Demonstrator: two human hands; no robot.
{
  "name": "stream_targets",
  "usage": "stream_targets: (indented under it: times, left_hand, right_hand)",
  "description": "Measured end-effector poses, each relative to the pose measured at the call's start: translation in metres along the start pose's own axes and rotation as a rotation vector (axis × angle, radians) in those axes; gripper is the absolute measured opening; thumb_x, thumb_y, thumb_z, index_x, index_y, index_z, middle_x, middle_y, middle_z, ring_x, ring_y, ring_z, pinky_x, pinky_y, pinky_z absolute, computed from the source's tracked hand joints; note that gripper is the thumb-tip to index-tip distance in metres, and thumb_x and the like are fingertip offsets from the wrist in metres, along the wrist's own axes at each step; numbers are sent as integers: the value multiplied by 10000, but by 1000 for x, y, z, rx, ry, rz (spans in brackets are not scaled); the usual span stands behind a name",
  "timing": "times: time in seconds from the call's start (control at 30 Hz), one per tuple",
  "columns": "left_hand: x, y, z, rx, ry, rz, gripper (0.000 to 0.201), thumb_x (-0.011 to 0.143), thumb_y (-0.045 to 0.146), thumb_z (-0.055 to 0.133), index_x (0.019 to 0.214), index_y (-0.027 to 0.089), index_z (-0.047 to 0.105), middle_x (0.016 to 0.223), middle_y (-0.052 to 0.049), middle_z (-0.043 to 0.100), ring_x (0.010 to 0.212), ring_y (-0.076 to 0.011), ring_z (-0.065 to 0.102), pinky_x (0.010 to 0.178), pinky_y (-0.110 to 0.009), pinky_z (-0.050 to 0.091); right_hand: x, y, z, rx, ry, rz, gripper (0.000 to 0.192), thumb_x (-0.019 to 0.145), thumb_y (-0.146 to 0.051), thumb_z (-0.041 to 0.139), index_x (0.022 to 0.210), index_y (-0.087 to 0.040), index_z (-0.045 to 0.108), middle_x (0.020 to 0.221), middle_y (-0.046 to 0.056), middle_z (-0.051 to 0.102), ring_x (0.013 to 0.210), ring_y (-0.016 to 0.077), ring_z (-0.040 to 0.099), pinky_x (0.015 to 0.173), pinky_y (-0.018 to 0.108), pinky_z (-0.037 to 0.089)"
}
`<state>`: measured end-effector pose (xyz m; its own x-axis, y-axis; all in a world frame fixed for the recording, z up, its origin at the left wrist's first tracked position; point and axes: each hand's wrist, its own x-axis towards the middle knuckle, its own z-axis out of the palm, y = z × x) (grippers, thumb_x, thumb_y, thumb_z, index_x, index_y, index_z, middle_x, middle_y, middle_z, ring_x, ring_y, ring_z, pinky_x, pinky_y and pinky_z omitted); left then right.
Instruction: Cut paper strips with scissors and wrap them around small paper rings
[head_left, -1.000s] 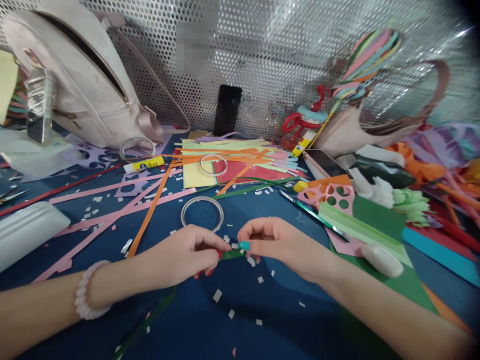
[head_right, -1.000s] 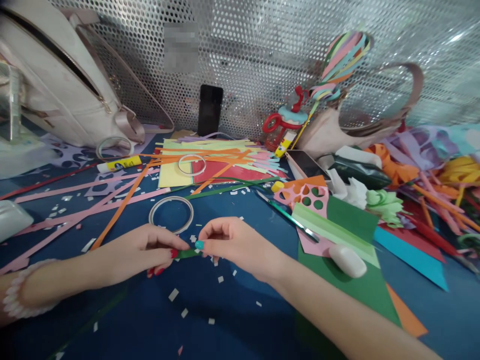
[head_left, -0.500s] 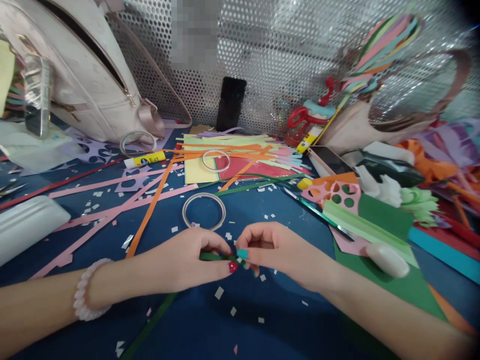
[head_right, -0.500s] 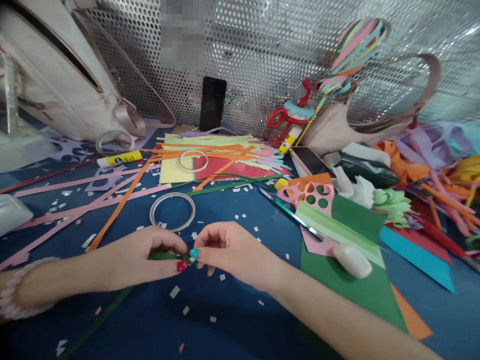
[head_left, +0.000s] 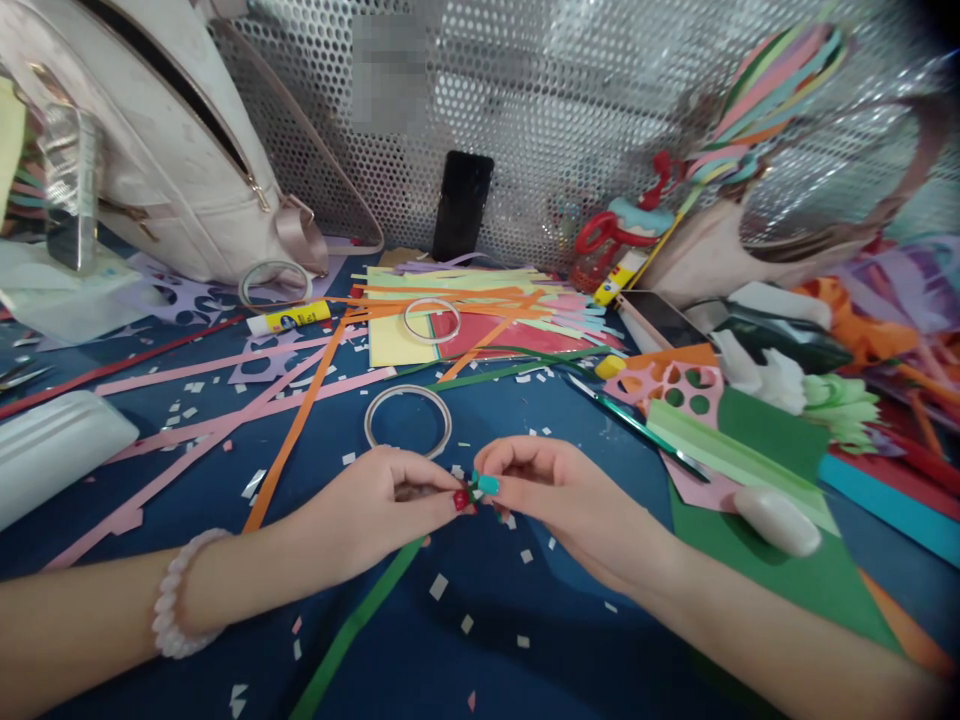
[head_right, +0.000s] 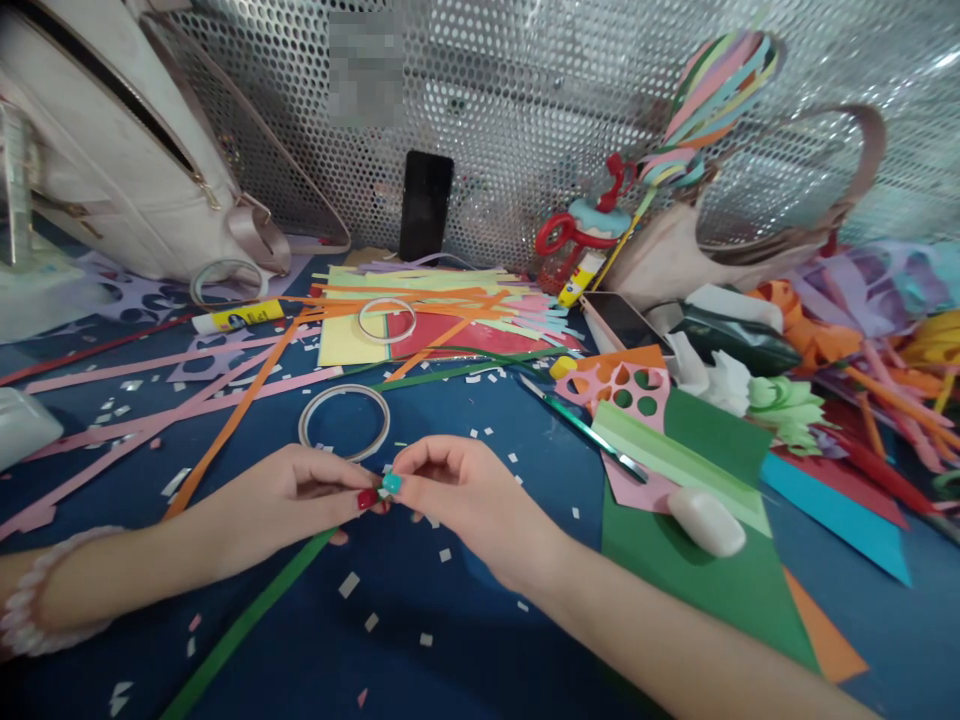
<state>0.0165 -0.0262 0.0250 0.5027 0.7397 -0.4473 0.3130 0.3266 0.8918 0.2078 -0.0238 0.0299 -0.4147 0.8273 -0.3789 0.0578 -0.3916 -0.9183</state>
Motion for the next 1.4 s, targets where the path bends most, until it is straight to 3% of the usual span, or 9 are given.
stream_targets:
  times: [0.37,0.7,0.9,1.13,1.3,1.4]
  left_hand:
    - [0,0,1,-147,-74,27,174,799,167,535,836,155,705,781,-8,701,697,-105,655,644,-158,511]
    - [1,-2,2,-149,-99,68,161,801,215,548,794,154,697,743,0,680,638,-91,631,645,-164,514]
    - [2,-1,2,-117,-76,35,148,779,216,569,814,151,697,751,-5,691,639,-98,640,641,-164,516]
    - [0,3,4,-2,-13,28,152,739,160,540,721,155,691,695,2,691,632,-105,644,596,-145,503]
    - [-6,6,8,84,14,42,139,709,166,542,696,147,679,682,-12,694,631,-121,638,572,-155,490]
    - [-8,6,9,56,11,23,121,699,163,547,693,140,666,682,-12,694,621,-117,637,559,-150,489]
  right_hand:
    - [2,3,0,26,-10,-18,115,696,-227,689,708,-156,599,728,-18,579,575,70,511,554,221,397]
    - [4,4,0,18,-36,-27,156,695,-253,706,704,-148,591,759,-10,575,572,73,553,523,207,442]
    - [4,4,0,-11,-53,-32,204,696,-304,706,717,-155,569,724,-11,569,575,95,568,522,228,467]
    - [1,4,5,-229,-5,-67,53,734,-198,620,717,-167,581,736,-1,583,606,109,570,540,242,463]
    - [4,2,1,-77,7,-85,196,746,-255,630,855,-209,474,755,-22,563,611,105,554,538,238,465]
    - [4,-2,-3,-146,-34,-140,119,854,-318,493,875,-206,460,740,-24,529,599,87,495,552,225,433]
